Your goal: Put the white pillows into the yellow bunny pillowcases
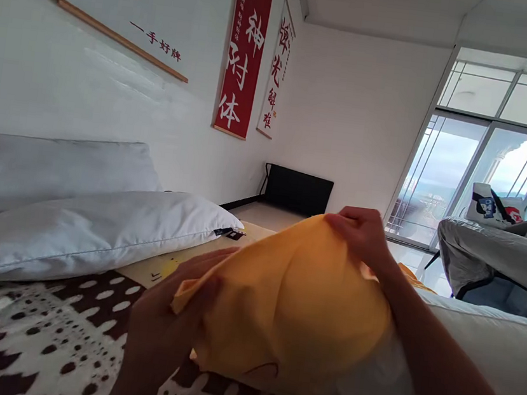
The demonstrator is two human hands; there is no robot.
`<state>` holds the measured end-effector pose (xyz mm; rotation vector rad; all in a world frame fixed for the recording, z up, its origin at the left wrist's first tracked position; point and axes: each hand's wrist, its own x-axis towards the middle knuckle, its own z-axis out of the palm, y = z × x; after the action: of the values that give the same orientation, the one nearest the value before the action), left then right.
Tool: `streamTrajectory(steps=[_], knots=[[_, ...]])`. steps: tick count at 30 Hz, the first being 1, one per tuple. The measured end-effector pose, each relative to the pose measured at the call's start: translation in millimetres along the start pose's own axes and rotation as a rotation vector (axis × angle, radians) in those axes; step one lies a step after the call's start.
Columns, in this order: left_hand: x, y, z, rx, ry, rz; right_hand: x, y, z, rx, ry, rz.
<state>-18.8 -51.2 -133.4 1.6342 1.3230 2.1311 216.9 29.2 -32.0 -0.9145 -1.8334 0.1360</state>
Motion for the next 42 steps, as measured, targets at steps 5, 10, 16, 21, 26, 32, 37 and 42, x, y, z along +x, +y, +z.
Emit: streamTrajectory(steps=[5, 10, 16, 21, 26, 32, 37, 42], knots=[[2.3, -0.3, 1.8, -0.134, -0.242, -0.054, -9.7, -4.4, -14.4, -0.131, -0.01, -0.128], [6.4, -22.0, -2.1, 0.011, -0.26, 0.033, -2.1, 4.4, -35.7, -0.173, -0.773, -0.063], [5.7, -29.5, 0.5, -0.088, -0.126, 0.066, 5.0, 29.7, -53.4, -0.192, -0.872, -0.047], [8.3, -28.5, 9.7, -0.231, 0.077, -0.2, 0.8, 42.9, -54.5, 0.15, -0.682, 0.144], [15.2, -28.9, 8.8, -0.304, 0.072, -0.24, 2.2, 37.4, -76.7, -0.118, -0.636, 0.177], [15.4, -32.7, 12.4, -0.339, 0.119, -0.25, -9.6, 44.5, -105.8, -0.401, -0.929, 0.185], [14.6, -26.6, 16.5, -0.389, 0.174, -0.32, -18.7, 62.4, -106.4, -0.224, -0.586, 0.113], [14.0, -16.2, 15.3, -0.336, 0.169, -0.353, -31.2, 63.7, -129.9, 0.047, -0.207, 0.308]])
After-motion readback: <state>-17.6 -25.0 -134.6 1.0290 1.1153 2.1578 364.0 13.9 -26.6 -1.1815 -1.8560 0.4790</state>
